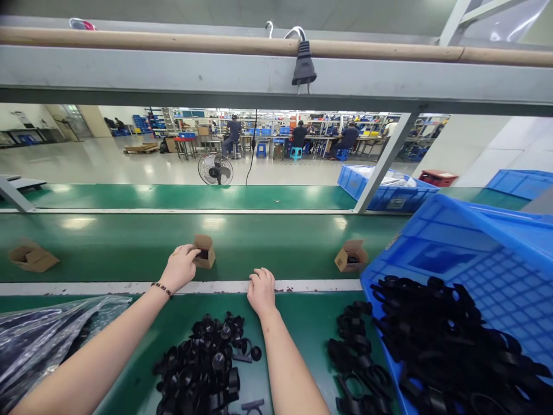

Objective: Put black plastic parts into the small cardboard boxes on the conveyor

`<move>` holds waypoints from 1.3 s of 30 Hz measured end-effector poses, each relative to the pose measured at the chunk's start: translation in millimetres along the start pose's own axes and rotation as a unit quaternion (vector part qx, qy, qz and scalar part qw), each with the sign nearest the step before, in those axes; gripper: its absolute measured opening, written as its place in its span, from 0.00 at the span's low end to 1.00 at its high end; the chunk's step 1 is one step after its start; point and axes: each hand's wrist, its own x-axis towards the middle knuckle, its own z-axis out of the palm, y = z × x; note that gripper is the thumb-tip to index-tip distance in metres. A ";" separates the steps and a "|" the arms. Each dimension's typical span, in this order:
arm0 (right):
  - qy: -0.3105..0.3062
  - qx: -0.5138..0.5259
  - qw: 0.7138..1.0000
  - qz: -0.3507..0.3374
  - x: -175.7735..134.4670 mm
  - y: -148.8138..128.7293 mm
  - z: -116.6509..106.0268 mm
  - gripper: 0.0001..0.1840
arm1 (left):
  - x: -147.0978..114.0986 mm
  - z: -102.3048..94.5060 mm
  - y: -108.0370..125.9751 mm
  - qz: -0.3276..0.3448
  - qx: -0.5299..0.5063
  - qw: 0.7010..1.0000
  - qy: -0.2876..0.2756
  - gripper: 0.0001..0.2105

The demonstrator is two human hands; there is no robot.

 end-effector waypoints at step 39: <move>-0.303 0.158 0.939 -0.043 -20.2 -72.9 -6.6 0.13 | -81.4 44.0 21.1 0.051 -0.312 0.912 -0.261 0.14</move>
